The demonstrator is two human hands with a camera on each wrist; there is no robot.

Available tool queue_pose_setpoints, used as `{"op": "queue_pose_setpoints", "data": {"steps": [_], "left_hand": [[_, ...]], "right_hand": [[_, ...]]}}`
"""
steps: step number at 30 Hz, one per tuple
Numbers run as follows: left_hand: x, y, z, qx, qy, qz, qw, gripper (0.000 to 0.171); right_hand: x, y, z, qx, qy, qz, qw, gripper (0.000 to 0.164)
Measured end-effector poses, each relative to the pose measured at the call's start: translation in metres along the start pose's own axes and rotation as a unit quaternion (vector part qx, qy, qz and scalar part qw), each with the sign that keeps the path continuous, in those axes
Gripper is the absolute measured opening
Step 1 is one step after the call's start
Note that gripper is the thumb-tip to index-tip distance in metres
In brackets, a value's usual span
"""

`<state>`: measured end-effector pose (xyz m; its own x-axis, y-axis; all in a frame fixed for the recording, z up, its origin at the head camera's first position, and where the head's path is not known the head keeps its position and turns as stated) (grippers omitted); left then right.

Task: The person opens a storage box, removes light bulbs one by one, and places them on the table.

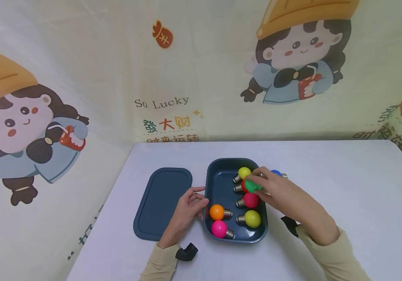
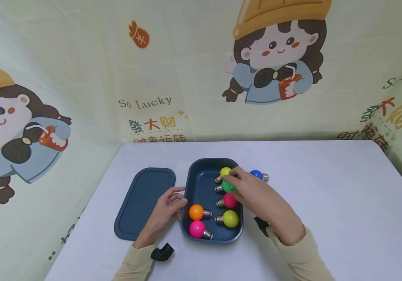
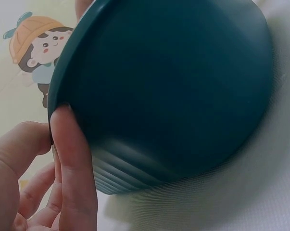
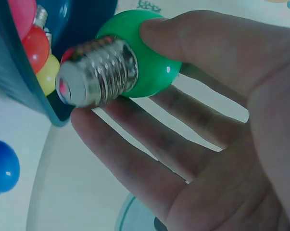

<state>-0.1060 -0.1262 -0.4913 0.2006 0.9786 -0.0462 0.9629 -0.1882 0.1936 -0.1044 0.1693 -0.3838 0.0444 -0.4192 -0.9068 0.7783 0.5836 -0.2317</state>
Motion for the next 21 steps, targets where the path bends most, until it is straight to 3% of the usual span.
{"op": "queue_pose_setpoints", "data": {"steps": [8,21], "left_hand": [[0.001,0.002,-0.001,0.01,0.023,0.007,0.9997,0.046],[0.0,0.002,-0.002,0.01,0.014,0.006,0.9998,0.047]], "right_hand": [[-0.008,0.007,-0.006,0.008,0.019,-0.007,1.0,0.047],[-0.012,0.02,-0.03,0.042,0.013,-0.002,0.999,0.048]]}}
Point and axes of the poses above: each hand's wrist, its own y-axis away from the middle knuckle, its own x-axis out of the palm, z = x × y, the point moved 1 cm from there along -y, towards the middle knuckle, and after that the axes turned 2 degrees about -x, right-handed, at the moved point
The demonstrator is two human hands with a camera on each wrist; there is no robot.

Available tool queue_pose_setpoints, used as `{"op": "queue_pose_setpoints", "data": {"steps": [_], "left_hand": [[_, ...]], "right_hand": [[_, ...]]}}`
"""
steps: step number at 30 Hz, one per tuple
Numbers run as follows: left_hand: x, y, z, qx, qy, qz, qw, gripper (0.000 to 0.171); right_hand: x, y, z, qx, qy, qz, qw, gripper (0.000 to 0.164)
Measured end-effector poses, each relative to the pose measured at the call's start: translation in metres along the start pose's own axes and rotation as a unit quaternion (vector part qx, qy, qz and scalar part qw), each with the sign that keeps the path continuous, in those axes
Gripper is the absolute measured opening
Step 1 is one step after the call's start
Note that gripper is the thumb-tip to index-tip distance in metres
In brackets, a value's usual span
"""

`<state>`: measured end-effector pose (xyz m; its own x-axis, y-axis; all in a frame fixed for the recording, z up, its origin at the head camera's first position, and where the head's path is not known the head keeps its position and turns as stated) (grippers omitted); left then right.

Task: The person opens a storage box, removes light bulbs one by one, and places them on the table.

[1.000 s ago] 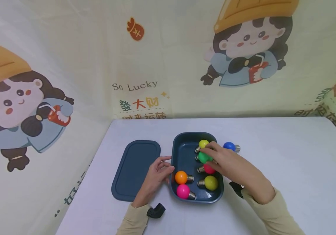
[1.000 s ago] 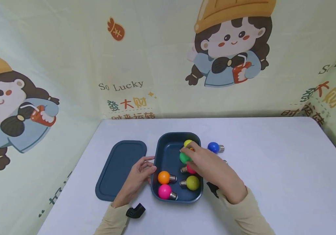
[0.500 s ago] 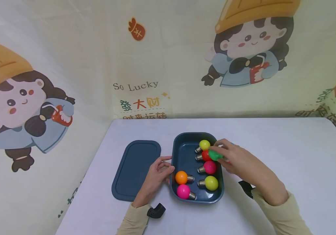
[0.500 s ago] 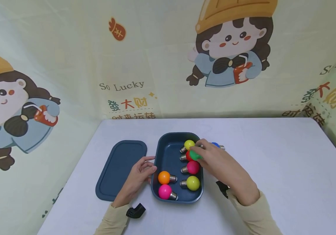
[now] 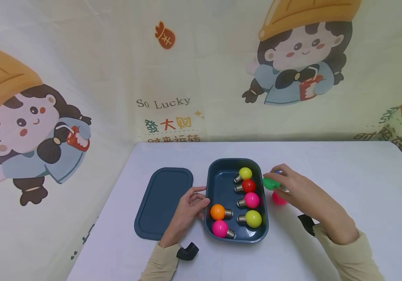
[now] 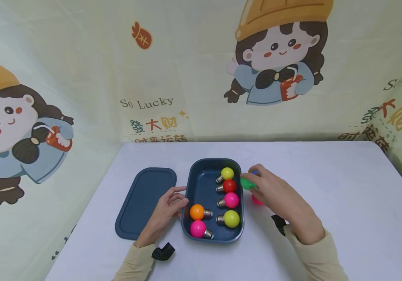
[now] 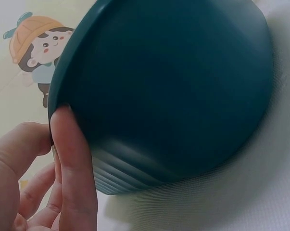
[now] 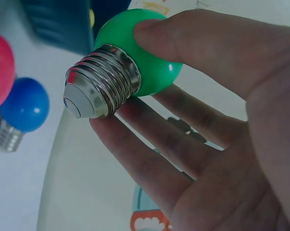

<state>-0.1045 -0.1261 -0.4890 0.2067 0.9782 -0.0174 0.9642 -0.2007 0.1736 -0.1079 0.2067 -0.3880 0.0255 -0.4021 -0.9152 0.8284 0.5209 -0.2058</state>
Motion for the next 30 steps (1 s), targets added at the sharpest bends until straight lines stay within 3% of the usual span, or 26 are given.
{"op": "queue_pose_setpoints", "data": {"steps": [30], "left_hand": [[0.0,-0.001,0.001,-0.002,-0.001,0.0,1.0,0.048]], "right_hand": [[0.016,0.004,-0.036,0.011,0.006,0.011,1.0,0.051]]}}
Point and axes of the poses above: each hand's wrist, its own y-axis away from the middle knuckle, its own x-axis out of the palm, z = x × y, the point moved 1 cm from there along -y, towards the middle knuckle, and after that the axes turned 2 degrees about -x, right-handed, at the moved point
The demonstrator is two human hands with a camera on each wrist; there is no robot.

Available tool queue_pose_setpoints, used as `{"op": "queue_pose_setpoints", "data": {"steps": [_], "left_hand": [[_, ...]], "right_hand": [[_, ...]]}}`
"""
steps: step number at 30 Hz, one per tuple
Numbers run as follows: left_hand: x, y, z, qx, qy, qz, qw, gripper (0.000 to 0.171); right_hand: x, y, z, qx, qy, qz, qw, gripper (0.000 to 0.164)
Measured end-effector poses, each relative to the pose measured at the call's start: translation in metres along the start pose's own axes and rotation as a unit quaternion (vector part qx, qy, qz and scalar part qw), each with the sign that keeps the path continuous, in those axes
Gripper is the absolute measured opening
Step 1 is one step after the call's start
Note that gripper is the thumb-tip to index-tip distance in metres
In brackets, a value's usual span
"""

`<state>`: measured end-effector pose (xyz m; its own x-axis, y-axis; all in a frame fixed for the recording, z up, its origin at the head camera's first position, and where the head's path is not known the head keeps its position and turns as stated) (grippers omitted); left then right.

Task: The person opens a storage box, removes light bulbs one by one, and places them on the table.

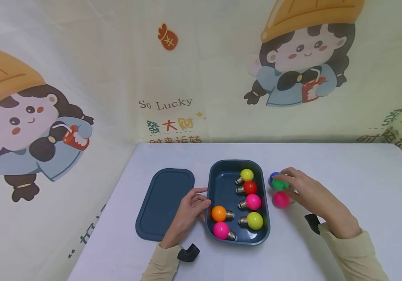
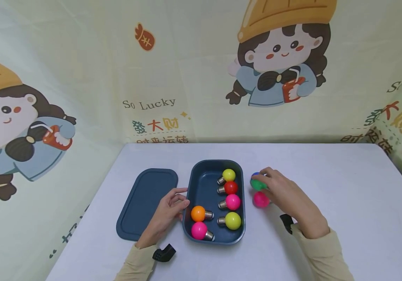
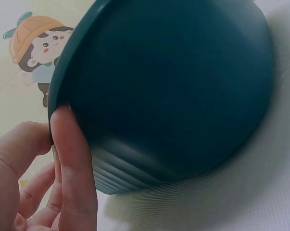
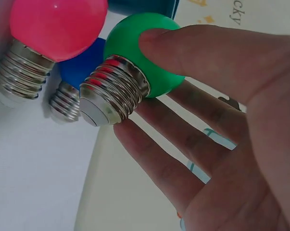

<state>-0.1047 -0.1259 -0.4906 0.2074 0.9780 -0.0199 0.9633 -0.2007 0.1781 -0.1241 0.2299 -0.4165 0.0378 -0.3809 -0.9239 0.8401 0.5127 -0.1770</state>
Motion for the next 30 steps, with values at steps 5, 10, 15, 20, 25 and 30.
{"op": "queue_pose_setpoints", "data": {"steps": [5,10,15,20,25,30], "left_hand": [[0.0,0.0,0.0,-0.001,-0.003,-0.001,1.0,0.047],[0.0,0.0,0.0,0.001,-0.006,-0.001,1.0,0.047],[0.0,0.0,0.0,0.002,-0.008,-0.002,1.0,0.047],[0.0,0.0,0.0,0.002,-0.006,-0.001,1.0,0.047],[0.0,0.0,0.0,0.003,-0.004,0.002,1.0,0.047],[0.0,0.0,0.0,0.004,-0.007,0.002,1.0,0.047]], "right_hand": [[0.003,-0.001,-0.003,0.004,0.003,0.004,1.0,0.052],[0.005,-0.001,-0.005,0.01,0.001,0.01,1.0,0.052],[0.008,-0.002,-0.007,0.008,-0.001,0.014,1.0,0.052],[0.01,-0.002,-0.008,0.012,-0.002,0.02,1.0,0.053],[0.013,-0.003,-0.009,0.022,0.001,0.029,0.999,0.052],[0.015,-0.005,-0.01,0.035,0.0,0.041,0.999,0.051]]}}
Point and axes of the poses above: each hand's wrist, its own y-axis away from the middle knuckle, its own x-axis out of the palm, z = x × y, the point moved 1 cm from there along -y, towards the middle knuckle, and after that the axes turned 2 degrees about -x, right-handed, at the moved point
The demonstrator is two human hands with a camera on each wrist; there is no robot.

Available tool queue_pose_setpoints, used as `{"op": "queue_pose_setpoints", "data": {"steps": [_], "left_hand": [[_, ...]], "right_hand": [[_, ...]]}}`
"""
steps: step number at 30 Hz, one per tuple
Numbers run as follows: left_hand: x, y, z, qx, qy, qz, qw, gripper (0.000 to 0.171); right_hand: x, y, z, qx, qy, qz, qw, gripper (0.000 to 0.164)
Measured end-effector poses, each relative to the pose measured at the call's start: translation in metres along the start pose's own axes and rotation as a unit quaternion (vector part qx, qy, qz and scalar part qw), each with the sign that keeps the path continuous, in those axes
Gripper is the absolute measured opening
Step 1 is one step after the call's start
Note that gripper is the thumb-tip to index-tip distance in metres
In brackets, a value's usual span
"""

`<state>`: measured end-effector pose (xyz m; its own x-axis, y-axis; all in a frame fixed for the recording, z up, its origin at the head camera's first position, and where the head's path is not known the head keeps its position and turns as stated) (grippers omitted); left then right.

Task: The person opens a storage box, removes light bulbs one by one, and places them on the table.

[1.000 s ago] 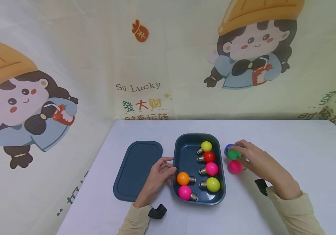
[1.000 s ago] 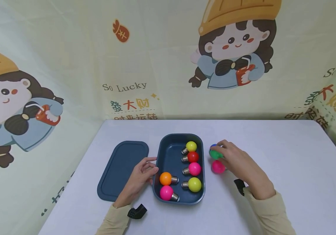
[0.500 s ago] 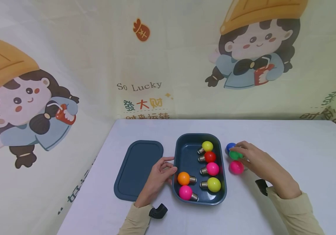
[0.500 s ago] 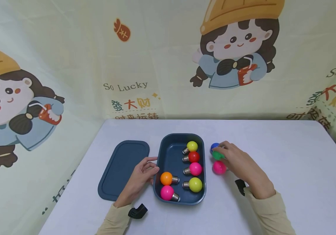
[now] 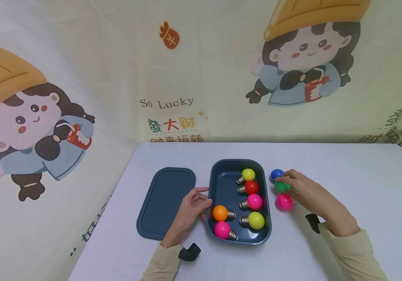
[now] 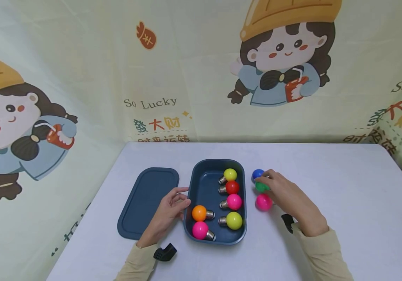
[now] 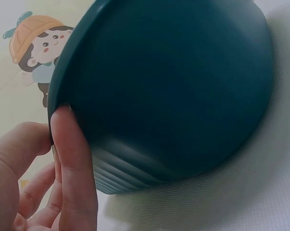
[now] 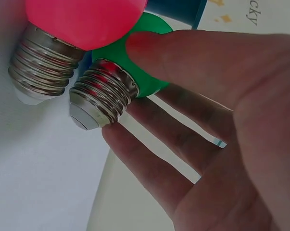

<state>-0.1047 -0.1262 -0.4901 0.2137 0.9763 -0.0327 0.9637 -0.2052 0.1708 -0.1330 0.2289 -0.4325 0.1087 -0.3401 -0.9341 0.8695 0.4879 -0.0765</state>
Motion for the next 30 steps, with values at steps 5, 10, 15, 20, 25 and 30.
{"op": "queue_pose_setpoints", "data": {"steps": [5,10,15,20,25,30], "left_hand": [[-0.0005,-0.0004,0.0001,0.001,-0.001,-0.005,1.0,0.047],[0.0003,0.0011,0.0005,-0.004,-0.001,-0.003,1.0,0.049],[0.001,0.0017,-0.0001,-0.002,-0.003,-0.001,1.0,0.049],[0.0017,0.001,-0.0009,0.001,-0.003,-0.002,1.0,0.048],[0.0015,0.0013,-0.0009,0.001,-0.003,-0.002,1.0,0.047],[0.0013,0.0012,-0.0008,0.003,-0.002,-0.001,1.0,0.046]], "right_hand": [[0.0018,-0.0021,-0.0011,0.004,-0.003,0.008,1.0,0.052],[0.0051,0.0016,-0.0044,-0.006,-0.012,0.006,1.0,0.053],[0.0063,0.0033,-0.0073,-0.015,-0.014,-0.003,1.0,0.052],[0.006,0.003,-0.0075,-0.009,-0.01,-0.002,1.0,0.052],[0.005,0.0028,-0.0042,0.001,-0.017,-0.002,1.0,0.049],[0.003,0.0029,-0.0001,-0.004,-0.013,-0.012,1.0,0.047]]}}
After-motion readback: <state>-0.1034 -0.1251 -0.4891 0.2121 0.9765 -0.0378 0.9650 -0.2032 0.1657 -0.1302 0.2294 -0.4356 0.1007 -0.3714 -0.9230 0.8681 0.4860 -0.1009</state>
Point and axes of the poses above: each hand's wrist, its own y-axis away from the middle knuckle, its own x-axis out of the palm, z = x × y, the point moved 1 cm from there along -y, towards the middle knuckle, and after that the axes turned 2 degrees about -x, right-handed, at the moved point
